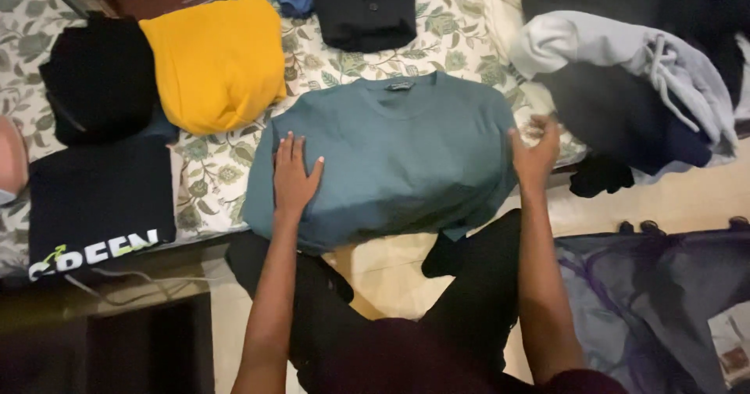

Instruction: Folding sweaters and sweatshirts on a bed.

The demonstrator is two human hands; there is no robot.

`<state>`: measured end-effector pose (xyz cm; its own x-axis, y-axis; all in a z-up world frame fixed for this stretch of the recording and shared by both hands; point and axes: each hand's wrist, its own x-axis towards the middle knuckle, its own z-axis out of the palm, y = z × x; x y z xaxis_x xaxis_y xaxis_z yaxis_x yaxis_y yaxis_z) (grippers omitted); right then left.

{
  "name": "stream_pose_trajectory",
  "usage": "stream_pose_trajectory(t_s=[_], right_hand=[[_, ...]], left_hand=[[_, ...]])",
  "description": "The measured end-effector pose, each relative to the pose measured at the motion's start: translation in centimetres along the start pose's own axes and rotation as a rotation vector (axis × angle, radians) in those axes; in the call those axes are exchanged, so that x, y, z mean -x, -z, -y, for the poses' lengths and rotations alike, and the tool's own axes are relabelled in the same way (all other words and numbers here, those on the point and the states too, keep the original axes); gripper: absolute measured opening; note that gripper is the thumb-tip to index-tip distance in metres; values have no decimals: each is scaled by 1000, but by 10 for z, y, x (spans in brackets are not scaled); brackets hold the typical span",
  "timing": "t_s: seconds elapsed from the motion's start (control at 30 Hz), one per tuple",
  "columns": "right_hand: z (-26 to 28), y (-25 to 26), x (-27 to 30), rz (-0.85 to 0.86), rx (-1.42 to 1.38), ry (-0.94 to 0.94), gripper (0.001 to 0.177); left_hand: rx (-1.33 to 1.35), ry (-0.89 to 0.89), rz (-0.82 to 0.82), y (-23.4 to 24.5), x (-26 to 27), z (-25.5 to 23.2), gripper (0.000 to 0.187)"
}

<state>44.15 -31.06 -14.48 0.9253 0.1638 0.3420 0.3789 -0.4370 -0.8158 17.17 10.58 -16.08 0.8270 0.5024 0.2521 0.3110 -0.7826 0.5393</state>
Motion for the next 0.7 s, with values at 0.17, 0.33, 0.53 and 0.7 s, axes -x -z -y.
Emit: stream_pose_trajectory(t_s=[0.17,0.33,0.53,0.7], right_hand=[[-46,17,19,6,370,-51,53],[-77,21,13,6,152,-179,23],[-34,68,-23,37,-33,-226,20],[-12,91,-60,97,13,-2,43]], left_hand=[[-155,-17,-14,10,-7,-25,66],[-166,30,30,7,-5,-24,68],[-168,30,22,11,-4,-29,68],[-140,-3,-21,4,-5,-22,65]])
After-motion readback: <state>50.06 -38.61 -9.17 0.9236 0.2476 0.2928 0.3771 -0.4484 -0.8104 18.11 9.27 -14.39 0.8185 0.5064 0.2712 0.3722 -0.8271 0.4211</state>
